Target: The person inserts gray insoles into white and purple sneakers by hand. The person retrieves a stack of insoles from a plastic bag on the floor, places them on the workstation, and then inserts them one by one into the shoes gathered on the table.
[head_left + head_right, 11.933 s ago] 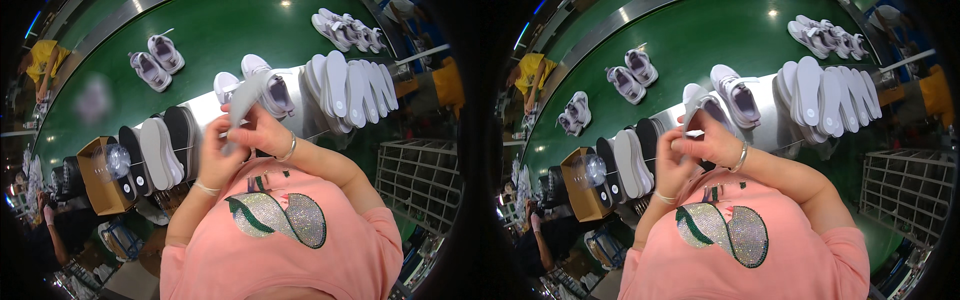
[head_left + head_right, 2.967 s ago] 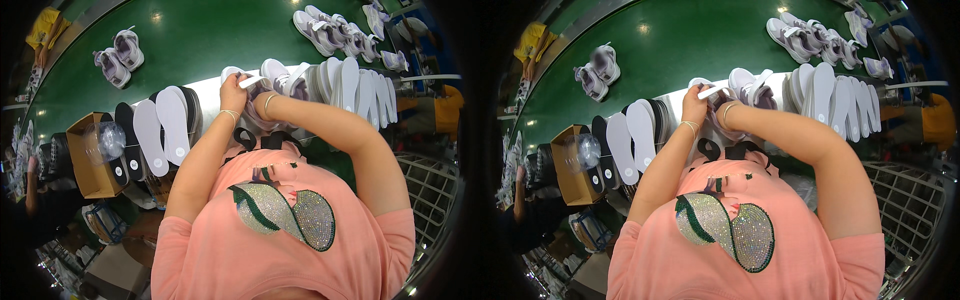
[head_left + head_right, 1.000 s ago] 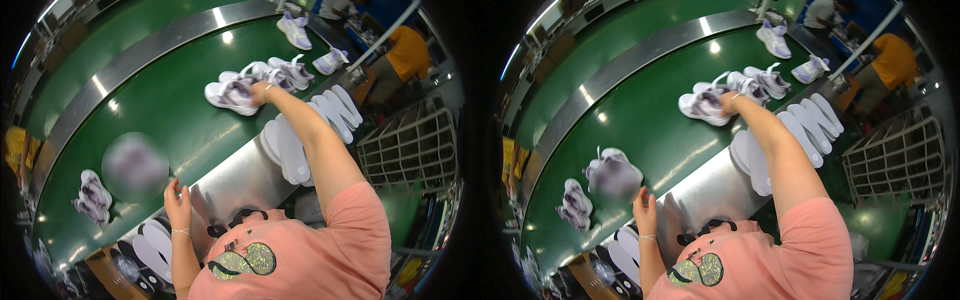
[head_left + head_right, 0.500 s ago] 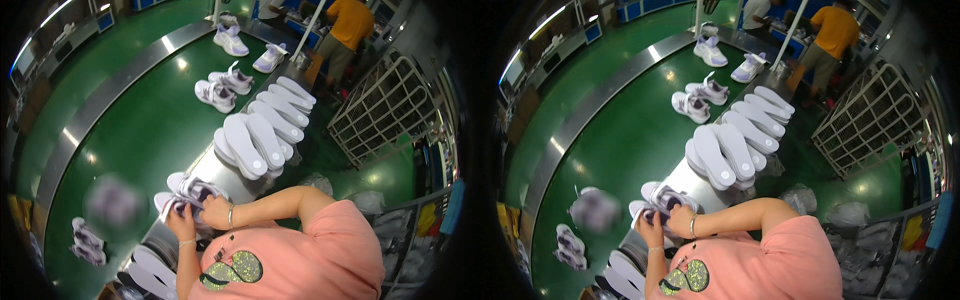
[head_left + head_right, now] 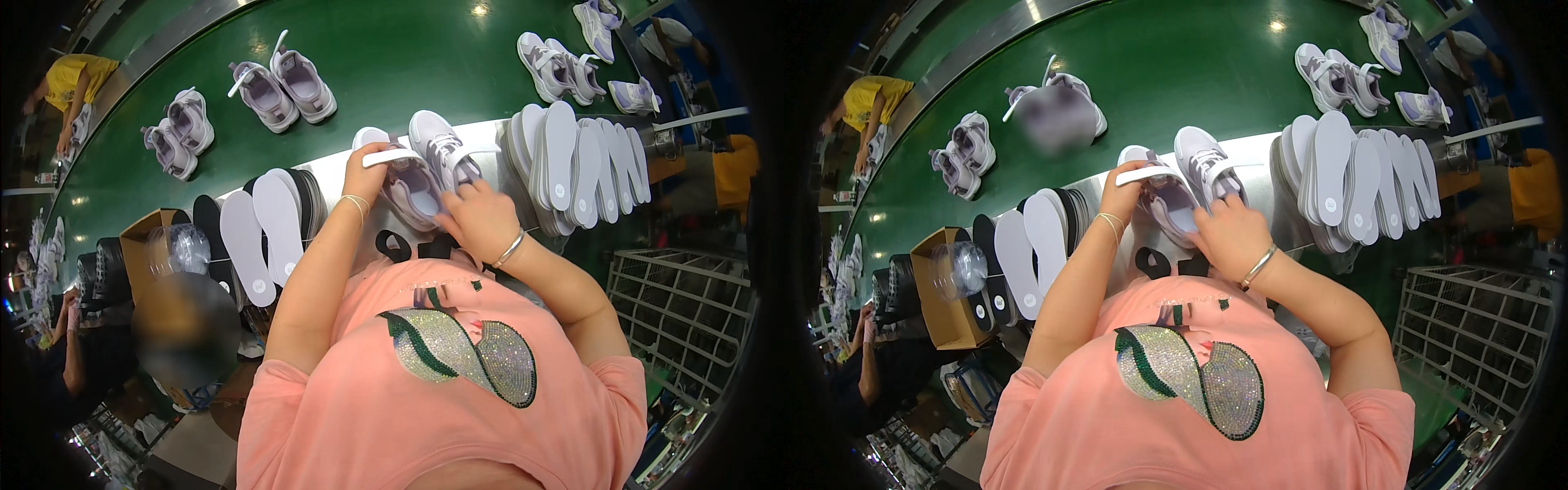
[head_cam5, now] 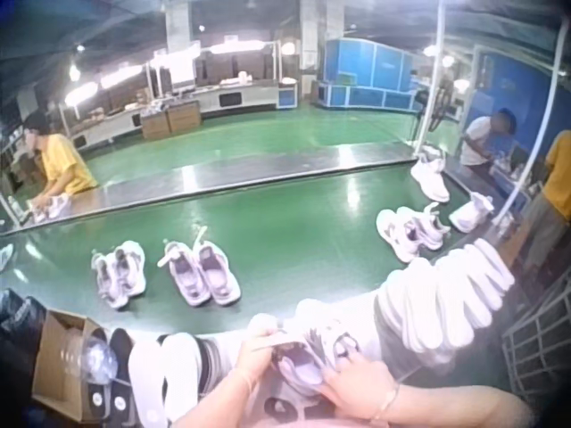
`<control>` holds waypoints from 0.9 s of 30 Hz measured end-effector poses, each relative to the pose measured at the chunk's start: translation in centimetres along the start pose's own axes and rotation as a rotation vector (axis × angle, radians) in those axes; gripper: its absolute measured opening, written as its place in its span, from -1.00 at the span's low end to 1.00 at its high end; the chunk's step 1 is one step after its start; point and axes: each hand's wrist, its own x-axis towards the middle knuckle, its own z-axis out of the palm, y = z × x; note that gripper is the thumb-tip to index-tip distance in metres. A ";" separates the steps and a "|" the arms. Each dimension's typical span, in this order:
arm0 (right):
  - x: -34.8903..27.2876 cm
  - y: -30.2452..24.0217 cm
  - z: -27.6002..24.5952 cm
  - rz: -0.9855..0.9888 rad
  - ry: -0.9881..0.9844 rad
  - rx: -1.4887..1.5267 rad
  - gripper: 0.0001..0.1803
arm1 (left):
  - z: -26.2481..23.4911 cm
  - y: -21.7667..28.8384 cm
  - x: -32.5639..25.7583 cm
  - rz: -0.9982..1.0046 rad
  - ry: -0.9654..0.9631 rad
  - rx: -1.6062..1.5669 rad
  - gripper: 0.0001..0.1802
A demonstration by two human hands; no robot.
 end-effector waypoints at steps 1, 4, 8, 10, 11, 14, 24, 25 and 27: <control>0.7 -0.1 -0.5 -0.092 0.061 0.002 -0.76 | -0.1 0.6 -0.3 -0.022 -0.021 0.004 -0.82; 4.3 -0.1 1.2 -0.367 0.305 -0.005 -0.85 | -0.5 -0.3 0.5 0.004 -0.072 -0.081 -0.80; 8.9 1.3 4.9 -0.169 0.401 0.029 -0.82 | -0.8 -0.6 1.1 0.031 -0.135 0.023 -0.74; 9.5 1.6 5.1 -0.179 0.415 0.067 -0.82 | -0.9 -1.2 1.3 0.027 -0.123 0.011 -0.69; 9.4 1.8 4.8 -0.224 0.339 -0.006 -0.78 | -0.7 -1.4 1.4 0.031 -0.111 -0.004 -0.70; 9.2 1.8 4.1 -0.356 0.300 -0.104 -0.71 | -0.7 -1.2 1.3 0.018 -0.101 -0.039 -0.74; 10.2 3.1 2.6 -0.090 -0.268 0.878 -0.86 | -0.3 -1.6 1.7 0.226 0.011 0.392 -0.72; 9.6 3.4 1.9 -0.134 -0.348 1.182 -0.85 | -0.3 -1.2 0.9 0.172 0.030 0.385 -0.72; 8.3 3.4 1.2 0.031 -0.141 1.132 -0.90 | 0.1 -0.2 -1.0 0.225 0.107 0.371 -0.72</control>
